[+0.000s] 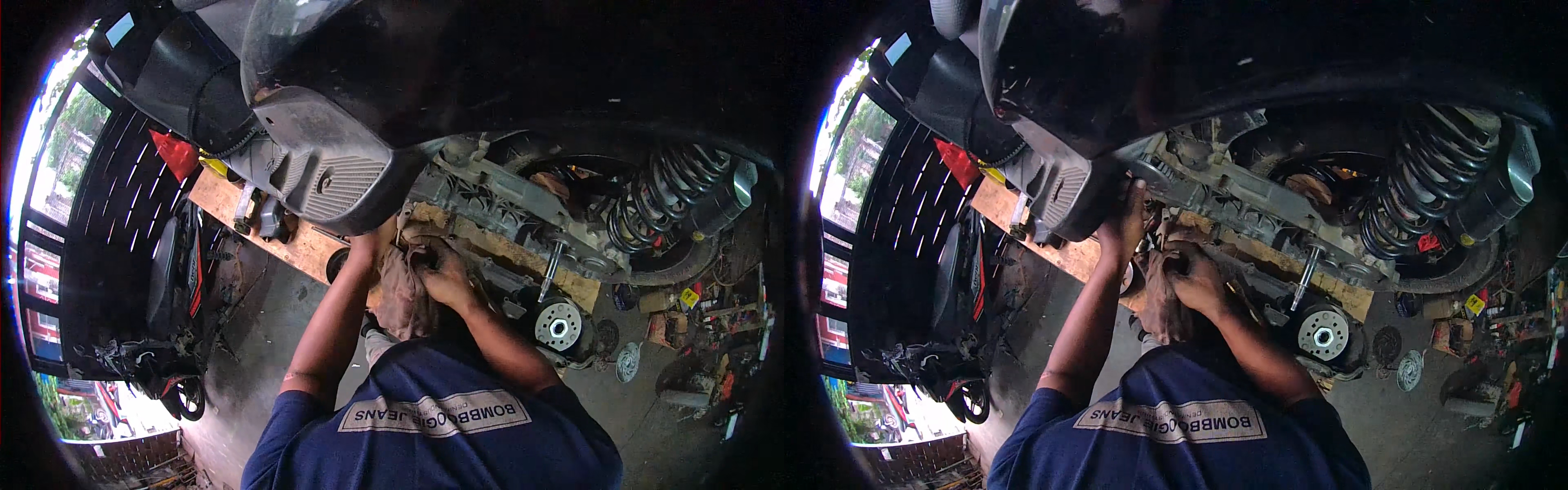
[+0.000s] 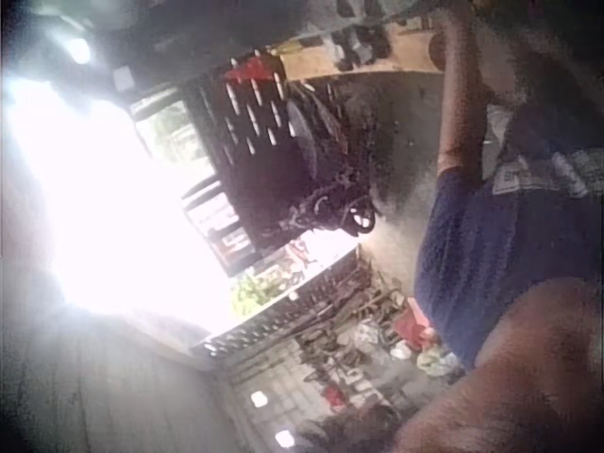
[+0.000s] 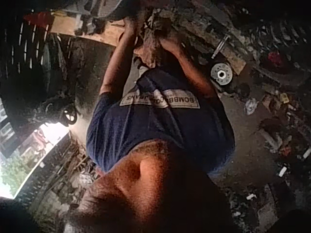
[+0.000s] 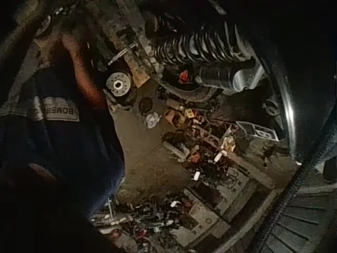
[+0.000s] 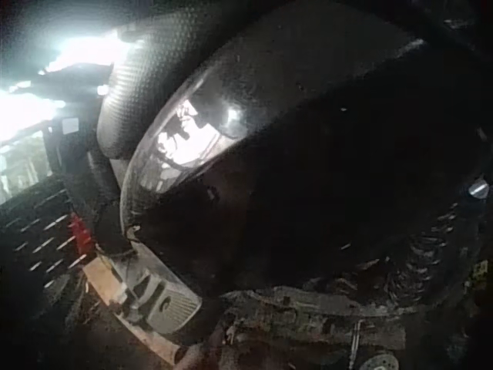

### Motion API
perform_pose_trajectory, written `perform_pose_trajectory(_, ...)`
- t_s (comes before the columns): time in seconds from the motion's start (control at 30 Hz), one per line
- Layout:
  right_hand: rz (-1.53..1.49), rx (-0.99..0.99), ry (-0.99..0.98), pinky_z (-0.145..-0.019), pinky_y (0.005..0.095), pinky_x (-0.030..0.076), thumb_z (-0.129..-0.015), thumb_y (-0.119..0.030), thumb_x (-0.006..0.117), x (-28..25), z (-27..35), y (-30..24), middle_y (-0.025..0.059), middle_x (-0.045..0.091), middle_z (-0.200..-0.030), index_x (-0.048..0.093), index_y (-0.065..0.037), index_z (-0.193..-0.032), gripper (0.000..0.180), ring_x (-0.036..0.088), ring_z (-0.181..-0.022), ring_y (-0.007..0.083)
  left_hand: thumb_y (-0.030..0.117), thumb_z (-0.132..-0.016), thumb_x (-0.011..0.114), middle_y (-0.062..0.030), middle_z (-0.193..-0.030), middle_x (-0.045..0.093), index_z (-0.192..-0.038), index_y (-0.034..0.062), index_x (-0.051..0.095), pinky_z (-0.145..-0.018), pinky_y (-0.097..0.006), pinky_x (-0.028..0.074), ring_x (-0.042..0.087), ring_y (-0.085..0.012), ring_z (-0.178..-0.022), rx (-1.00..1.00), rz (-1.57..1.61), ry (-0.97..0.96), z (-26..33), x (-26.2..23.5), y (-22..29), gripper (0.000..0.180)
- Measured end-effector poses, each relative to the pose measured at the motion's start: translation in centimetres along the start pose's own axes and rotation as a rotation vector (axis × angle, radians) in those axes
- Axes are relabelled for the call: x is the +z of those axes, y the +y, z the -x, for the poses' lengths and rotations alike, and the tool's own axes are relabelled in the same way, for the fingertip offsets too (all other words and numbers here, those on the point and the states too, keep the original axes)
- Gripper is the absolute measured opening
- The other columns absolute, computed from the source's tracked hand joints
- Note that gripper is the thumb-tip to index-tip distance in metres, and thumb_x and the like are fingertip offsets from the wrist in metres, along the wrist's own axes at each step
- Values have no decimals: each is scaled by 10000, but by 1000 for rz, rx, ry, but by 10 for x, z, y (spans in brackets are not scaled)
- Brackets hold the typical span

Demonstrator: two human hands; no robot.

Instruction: The person works on a motorcycle in a cluttered garage, using a rag to wipe grease from a metal rod and the engine area. They then pick up and inspect a circular metal part, possibly a clutch component, before wiping it and placing it back on the workbench.

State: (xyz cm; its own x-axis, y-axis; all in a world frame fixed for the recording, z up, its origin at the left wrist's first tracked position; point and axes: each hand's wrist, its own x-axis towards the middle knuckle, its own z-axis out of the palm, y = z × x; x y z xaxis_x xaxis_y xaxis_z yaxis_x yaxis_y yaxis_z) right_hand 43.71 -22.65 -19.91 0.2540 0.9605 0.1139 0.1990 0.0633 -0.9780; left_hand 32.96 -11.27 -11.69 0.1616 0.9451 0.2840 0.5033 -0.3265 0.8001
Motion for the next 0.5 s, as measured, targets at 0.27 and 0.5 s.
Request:
perform_pose_trajectory(0.27, 15, -1, -4, -905, 315, 470, -866, -48, 592, -11, 9, -5, 131, 647, -1091, 615, -16, -1124, 261, 616, -1010, 229, 221, -949, 603, -103, -959, 667, -1063, -11, 623, -816, -361, 462, 616, -208, -883, 245, -135, 133, -4, 4, -34, 260)
perform_pose_trajectory(0.5, -109, -39, 18, -877, 351, 486, -854, -62, 580, -8, 15, 18, 168, 651, -1029, 618, -21, -1089, 242, 645, -981, 315, 248, -988, 532, -112, -896, 684, -1044, -10, 630, -726, -351, 472, 632, -195, -817, -71, 93, -164, -5, -9, 11, 282)
